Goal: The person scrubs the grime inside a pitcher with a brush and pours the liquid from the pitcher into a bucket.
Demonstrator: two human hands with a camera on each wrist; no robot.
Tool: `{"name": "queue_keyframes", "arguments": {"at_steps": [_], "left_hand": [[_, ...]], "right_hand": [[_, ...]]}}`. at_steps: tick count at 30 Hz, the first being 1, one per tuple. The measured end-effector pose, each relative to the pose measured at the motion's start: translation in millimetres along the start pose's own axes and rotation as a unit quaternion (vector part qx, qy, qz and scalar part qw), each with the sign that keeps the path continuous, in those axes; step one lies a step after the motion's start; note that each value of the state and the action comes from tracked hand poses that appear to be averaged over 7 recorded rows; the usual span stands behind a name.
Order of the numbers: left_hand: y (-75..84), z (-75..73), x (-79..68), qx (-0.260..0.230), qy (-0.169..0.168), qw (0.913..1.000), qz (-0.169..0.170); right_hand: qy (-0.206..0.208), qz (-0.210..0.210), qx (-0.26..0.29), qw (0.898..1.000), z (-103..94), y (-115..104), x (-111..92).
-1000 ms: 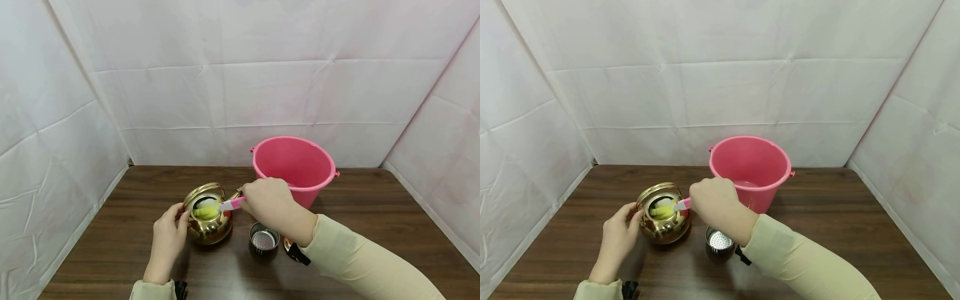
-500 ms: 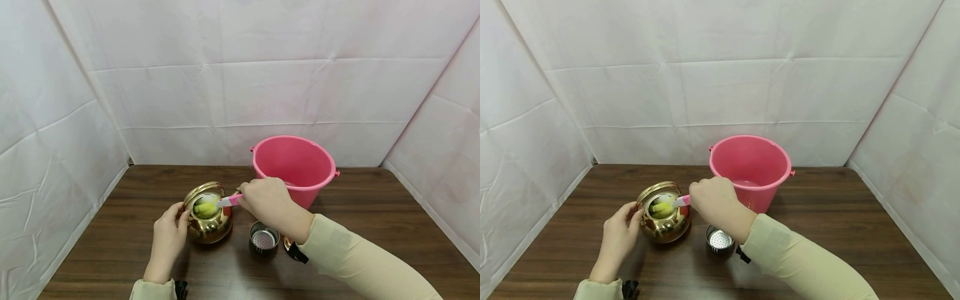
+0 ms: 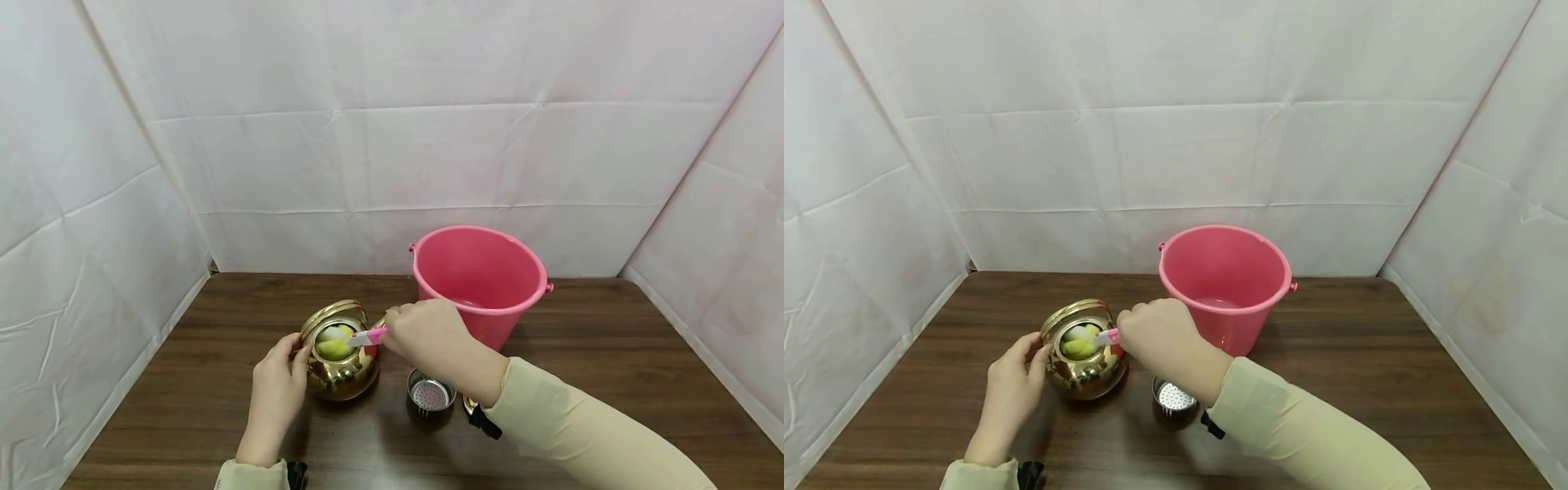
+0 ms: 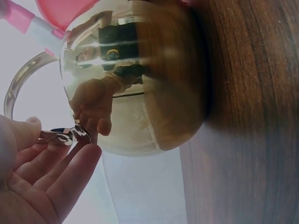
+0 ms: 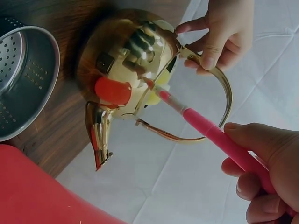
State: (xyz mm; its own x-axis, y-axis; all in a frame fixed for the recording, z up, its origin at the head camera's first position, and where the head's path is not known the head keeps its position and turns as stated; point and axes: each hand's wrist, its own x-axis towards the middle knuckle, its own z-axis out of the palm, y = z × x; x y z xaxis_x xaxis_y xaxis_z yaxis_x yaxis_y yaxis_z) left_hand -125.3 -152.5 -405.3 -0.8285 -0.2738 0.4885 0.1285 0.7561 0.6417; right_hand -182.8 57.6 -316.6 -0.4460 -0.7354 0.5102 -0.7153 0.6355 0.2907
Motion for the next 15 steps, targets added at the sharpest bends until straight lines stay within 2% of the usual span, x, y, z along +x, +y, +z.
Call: {"name": "queue_keyframes", "arguments": {"at_steps": [15], "left_hand": [[-0.5,1.4,-0.4,0.001,0.009,1.0,-0.002]], "right_hand": [[0.021,-0.039,-0.006,0.999,0.3,-3.0,-1.3]]}}
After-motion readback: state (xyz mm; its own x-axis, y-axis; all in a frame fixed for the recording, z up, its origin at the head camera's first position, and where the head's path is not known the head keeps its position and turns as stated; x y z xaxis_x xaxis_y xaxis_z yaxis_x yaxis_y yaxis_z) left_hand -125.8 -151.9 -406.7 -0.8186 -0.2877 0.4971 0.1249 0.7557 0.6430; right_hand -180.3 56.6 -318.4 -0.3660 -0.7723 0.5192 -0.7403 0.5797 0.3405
